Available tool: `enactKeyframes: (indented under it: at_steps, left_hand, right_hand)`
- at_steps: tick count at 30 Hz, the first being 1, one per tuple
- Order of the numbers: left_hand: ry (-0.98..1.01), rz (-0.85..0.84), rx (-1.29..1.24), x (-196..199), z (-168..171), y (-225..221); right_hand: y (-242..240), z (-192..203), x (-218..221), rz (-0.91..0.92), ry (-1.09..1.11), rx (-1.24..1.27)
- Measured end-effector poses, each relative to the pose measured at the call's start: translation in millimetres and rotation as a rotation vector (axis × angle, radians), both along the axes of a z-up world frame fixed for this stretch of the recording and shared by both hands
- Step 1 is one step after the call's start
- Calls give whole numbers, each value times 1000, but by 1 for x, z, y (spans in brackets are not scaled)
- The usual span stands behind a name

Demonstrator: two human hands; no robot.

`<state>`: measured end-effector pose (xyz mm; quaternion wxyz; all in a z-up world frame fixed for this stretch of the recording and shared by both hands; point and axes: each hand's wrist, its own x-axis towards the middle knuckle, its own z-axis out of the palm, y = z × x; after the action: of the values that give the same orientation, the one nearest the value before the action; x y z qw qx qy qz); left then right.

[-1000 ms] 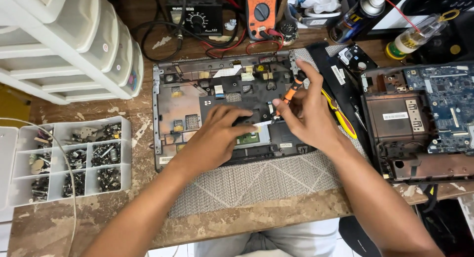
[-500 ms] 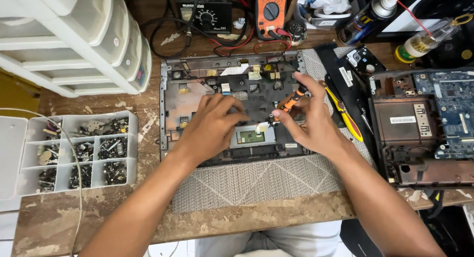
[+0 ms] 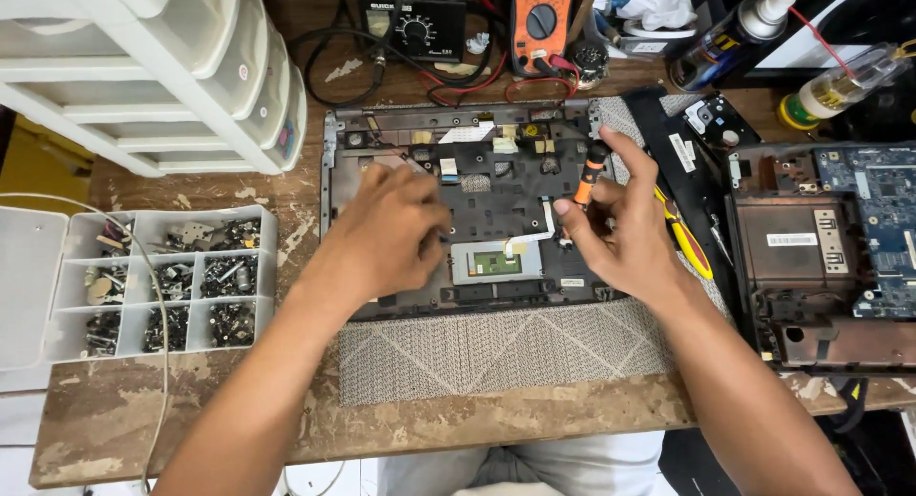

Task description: Disassembling internal components of a laptop using a screwdriver and cleaning a part with a cloth.

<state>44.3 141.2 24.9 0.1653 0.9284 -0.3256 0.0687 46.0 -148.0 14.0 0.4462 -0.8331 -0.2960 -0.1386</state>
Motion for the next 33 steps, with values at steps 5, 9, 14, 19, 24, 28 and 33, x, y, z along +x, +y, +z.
enactKeyframes:
  at_steps: [5, 9, 14, 19, 24, 28, 33]
  left_hand:
    - [211, -57, 110, -3, 16, -2]
    - [281, -73, 136, -2, 18, -3]
    - [292, -82, 124, -1, 7, -2]
    - [289, -94, 135, 2, 4, -2]
    - [292, -89, 147, 0, 8, -4]
    - [277, -90, 148, -1, 8, -5]
    - [149, -115, 184, -3, -2, -8]
  right_hand:
    - [-9, -21, 7, 36, -12, 29]
    - [-9, -19, 6, 45, 5, 35]
    - [-11, -20, 6, 44, 12, 23]
    - [-5, -14, 3, 65, -4, 59]
    - [-8, -13, 5, 134, 82, 94]
    - [-17, -19, 8, 185, 64, 79]
    - [-16, -15, 8, 241, 11, -24]
